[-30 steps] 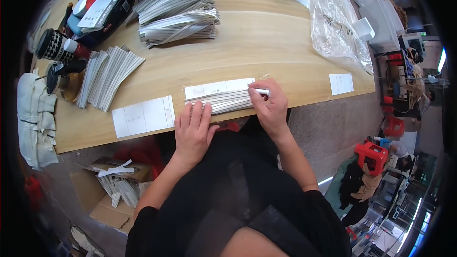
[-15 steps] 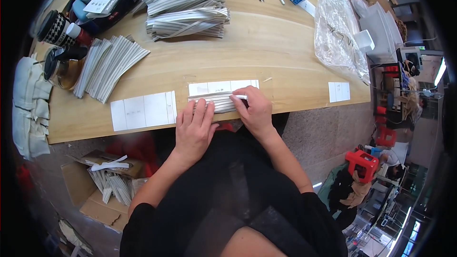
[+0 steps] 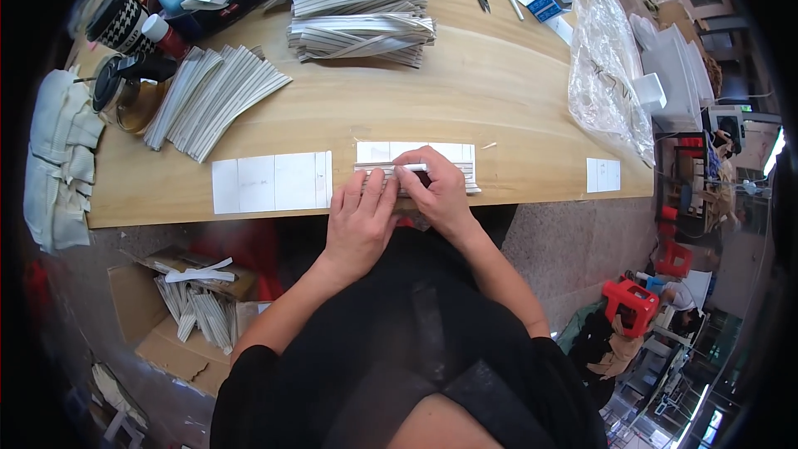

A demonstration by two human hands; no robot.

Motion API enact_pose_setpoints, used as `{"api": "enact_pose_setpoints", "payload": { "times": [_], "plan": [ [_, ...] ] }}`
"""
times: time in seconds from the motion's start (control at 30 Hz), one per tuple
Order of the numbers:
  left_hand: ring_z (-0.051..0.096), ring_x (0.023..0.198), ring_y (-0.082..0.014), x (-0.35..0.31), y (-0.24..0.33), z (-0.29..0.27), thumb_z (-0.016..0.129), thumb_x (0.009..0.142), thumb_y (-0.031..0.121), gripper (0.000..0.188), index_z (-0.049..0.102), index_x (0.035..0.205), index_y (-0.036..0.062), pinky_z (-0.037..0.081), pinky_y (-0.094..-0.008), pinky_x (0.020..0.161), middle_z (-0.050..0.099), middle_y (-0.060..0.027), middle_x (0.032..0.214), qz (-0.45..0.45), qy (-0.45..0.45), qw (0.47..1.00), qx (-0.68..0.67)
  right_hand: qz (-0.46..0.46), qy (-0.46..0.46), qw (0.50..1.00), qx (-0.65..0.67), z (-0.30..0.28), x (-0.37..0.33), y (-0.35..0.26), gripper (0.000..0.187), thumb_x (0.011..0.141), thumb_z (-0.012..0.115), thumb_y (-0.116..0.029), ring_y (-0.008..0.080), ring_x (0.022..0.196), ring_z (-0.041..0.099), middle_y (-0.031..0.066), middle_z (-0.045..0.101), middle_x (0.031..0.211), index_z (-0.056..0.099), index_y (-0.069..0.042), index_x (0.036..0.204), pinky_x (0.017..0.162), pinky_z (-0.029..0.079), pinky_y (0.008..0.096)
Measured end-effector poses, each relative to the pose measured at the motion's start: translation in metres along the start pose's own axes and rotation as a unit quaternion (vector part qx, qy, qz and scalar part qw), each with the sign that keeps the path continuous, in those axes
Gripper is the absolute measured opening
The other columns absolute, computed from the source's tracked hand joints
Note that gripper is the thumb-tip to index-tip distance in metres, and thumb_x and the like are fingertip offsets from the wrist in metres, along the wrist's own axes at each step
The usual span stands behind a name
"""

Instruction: Marking lines on folded textile pieces using a template and a pen.

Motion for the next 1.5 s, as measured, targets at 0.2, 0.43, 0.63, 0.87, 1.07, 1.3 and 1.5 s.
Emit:
{"api": "enact_pose_setpoints", "payload": {
  "times": [0.2, 0.43, 0.63, 0.87, 1.07, 1.3, 1.5],
  "plan": [
    [0.049, 0.125, -0.0341, 0.004, 0.000, -0.002, 0.081, 0.073, 0.015, 0.056, 0.062, 0.126, 0.0049, 0.039, -0.0447, 0.100, 0.053, -0.0147, 0.135, 0.002, 0.007, 1.000, -0.008, -0.001, 0.026, 0.993, -0.118, 0.003, 0.008, -0.003, 0.013, 0.092, 0.071, -0.014, 0.0148, 0.072, 0.064, 0.0043, 0.067, 0.082, 0.067, -0.003, 0.095, 0.063, 0.050, 0.0305],
    [0.054, 0.100, -0.0282, 0.032, -0.013, -0.013, 0.070, 0.080, 0.013, 0.020, 0.063, 0.097, 0.0077, 0.041, -0.0410, 0.084, 0.058, -0.0082, 0.103, 0.014, 0.057, 0.998, -0.027, 0.307, 0.061, 0.883, 0.349, -0.008, -0.001, 0.114, 0.020, 0.103, 0.054, -0.022, 0.0107, 0.074, 0.062, 0.0059, 0.067, 0.086, 0.061, -0.006, 0.092, 0.069, 0.052, 0.0255],
    [0.052, 0.093, -0.0346, 0.019, -0.145, -0.088, 0.066, 0.082, 0.004, 0.013, 0.057, 0.090, 0.0054, 0.040, -0.0457, 0.086, 0.056, -0.0113, 0.093, -0.137, 0.154, 0.975, 0.082, 0.246, 0.105, 0.901, 0.341, -0.044, 0.052, 0.094, 0.017, 0.098, 0.056, -0.009, 0.0050, 0.073, 0.052, 0.0019, 0.064, 0.088, 0.067, -0.001, 0.108, 0.067, 0.043, 0.0193],
    [0.038, 0.135, -0.0479, -0.033, -0.146, -0.122, 0.064, 0.080, -0.002, 0.049, 0.056, 0.128, 0.0018, 0.031, -0.0568, 0.112, 0.048, -0.0236, 0.138, -0.104, 0.236, 0.958, 0.124, 0.095, 0.148, 0.979, -0.099, -0.059, 0.147, 0.067, 0.030, 0.089, 0.073, -0.030, 0.0164, 0.069, 0.063, 0.0058, 0.066, 0.075, 0.070, -0.005, 0.105, 0.064, 0.049, 0.0306],
    [0.040, 0.134, -0.0510, 0.018, -0.076, -0.074, 0.063, 0.080, -0.003, 0.041, 0.060, 0.120, 0.0003, 0.033, -0.0600, 0.111, 0.048, -0.0257, 0.138, 0.003, 0.183, 0.983, -0.008, 0.103, 0.195, 0.975, 0.023, -0.083, 0.165, 0.074, 0.024, 0.087, 0.063, -0.032, 0.0276, 0.070, 0.070, 0.0110, 0.073, 0.078, 0.078, -0.014, 0.094, 0.065, 0.054, 0.0380],
    [0.037, 0.138, -0.0483, 0.098, -0.017, -0.059, 0.065, 0.081, -0.002, 0.054, 0.054, 0.134, 0.0043, 0.029, -0.0599, 0.114, 0.045, -0.0247, 0.144, 0.112, 0.201, 0.972, -0.038, 0.027, 0.336, 0.939, 0.070, -0.155, 0.144, 0.030, 0.018, 0.091, 0.066, -0.022, 0.0272, 0.079, 0.071, 0.0113, 0.074, 0.089, 0.078, -0.012, 0.100, 0.069, 0.055, 0.0361],
    [0.047, 0.132, -0.0472, 0.137, 0.032, -0.094, 0.067, 0.091, 0.016, 0.055, 0.046, 0.139, 0.0012, 0.033, -0.0607, 0.111, 0.053, -0.0235, 0.139, 0.198, 0.323, 0.922, -0.076, -0.194, 0.253, 0.947, 0.050, -0.136, 0.056, -0.084, 0.023, 0.085, 0.073, -0.006, 0.0263, 0.083, 0.071, 0.0065, 0.070, 0.098, 0.072, -0.012, 0.108, 0.067, 0.057, 0.0350]
  ]
}}
Point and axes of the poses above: each hand's wrist, its own x-axis towards the middle knuckle, its own z-axis out of the palm, y = z × x, the point moved 10 cm from there along x, towards the middle knuckle
